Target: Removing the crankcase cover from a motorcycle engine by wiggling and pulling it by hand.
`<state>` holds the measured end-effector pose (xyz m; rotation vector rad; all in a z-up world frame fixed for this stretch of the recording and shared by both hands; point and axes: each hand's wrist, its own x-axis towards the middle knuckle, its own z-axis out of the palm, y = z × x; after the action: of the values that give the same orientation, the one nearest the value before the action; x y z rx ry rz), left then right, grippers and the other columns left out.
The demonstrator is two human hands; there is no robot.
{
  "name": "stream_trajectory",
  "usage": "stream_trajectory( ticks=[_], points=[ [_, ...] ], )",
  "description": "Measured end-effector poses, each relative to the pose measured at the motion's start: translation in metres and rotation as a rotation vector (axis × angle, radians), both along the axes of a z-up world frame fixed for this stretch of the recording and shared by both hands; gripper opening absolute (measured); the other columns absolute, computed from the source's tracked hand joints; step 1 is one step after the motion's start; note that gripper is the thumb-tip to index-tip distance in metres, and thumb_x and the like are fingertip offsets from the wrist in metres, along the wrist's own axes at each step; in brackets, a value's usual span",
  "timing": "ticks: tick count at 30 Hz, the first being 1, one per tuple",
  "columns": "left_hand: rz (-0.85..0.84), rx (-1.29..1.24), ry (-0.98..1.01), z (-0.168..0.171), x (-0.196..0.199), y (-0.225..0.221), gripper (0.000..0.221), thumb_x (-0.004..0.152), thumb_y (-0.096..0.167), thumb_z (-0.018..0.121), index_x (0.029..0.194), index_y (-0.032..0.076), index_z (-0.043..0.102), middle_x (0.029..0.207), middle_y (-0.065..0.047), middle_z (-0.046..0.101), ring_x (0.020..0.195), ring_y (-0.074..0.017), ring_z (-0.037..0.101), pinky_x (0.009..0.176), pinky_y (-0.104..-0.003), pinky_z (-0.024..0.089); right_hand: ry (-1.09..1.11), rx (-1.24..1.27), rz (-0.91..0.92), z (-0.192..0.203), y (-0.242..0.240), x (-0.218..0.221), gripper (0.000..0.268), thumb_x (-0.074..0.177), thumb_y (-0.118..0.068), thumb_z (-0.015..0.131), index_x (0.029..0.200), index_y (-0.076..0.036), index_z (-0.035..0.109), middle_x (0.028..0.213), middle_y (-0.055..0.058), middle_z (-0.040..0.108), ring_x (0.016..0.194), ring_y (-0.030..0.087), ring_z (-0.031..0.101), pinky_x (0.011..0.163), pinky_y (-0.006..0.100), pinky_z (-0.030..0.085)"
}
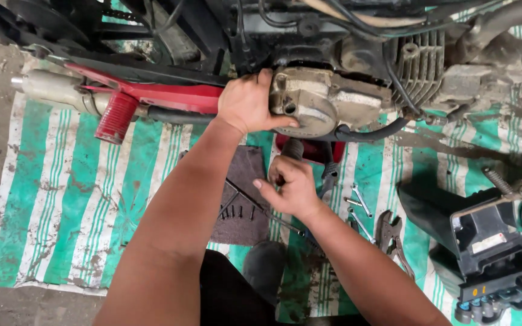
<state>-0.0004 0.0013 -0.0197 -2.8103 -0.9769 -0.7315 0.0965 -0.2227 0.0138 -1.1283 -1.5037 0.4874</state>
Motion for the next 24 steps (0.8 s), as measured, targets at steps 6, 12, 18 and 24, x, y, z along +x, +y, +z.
stream_trajectory(
  ticks=[6, 12, 18, 24],
  points=[
    [-0.004, -0.005, -0.025, 0.018, 0.0, -0.012, 0.125, 0.063, 0.106, 0.088, 0.12, -0.003, 0.066, 0.082, -0.013, 0.076, 0.061, -0.0351, 0.073, 0.062, -0.044, 0.062, 0.033, -0.087, -0.051, 0.012, -0.01, -0.005, 0.027, 0.086, -0.007, 0.08, 0.076, -0.006, 0.054, 0.068, 0.004, 0.056, 0.057, 0.02, 0.046, 0.058, 0.032, 0.042],
    [0.009, 0.012, -0.014, 0.017, 0.001, -0.011, 0.123, 0.063, 0.104, 0.092, 0.12, -0.002, 0.066, 0.083, -0.013, 0.077, 0.062, -0.0352, 0.074, 0.062, -0.045, 0.062, 0.029, -0.093, -0.066, 0.014, -0.009, -0.003, 0.025, 0.085, -0.006, 0.08, 0.076, -0.005, 0.056, 0.067, 0.004, 0.057, 0.056, 0.02, 0.046, 0.057, 0.032, 0.042],
    [0.021, 0.002, 0.007, 0.015, 0.001, -0.01, 0.125, 0.063, 0.103, 0.093, 0.127, -0.001, 0.066, 0.085, -0.012, 0.077, 0.063, -0.0356, 0.075, 0.062, -0.046, 0.063, 0.03, -0.095, -0.053, 0.017, -0.009, 0.0, 0.028, 0.088, -0.007, 0.08, 0.075, -0.005, 0.055, 0.066, 0.003, 0.055, 0.056, 0.02, 0.046, 0.058, 0.031, 0.042],
    [0.029, 0.032, 0.022, 0.012, 0.001, -0.01, 0.126, 0.062, 0.104, 0.092, 0.123, -0.003, 0.066, 0.083, -0.011, 0.077, 0.061, -0.0333, 0.074, 0.062, -0.043, 0.062, 0.059, -0.083, -0.046, 0.014, -0.01, 0.001, 0.026, 0.087, -0.005, 0.08, 0.076, -0.004, 0.056, 0.066, 0.004, 0.057, 0.056, 0.02, 0.047, 0.057, 0.031, 0.043]
  ],
)
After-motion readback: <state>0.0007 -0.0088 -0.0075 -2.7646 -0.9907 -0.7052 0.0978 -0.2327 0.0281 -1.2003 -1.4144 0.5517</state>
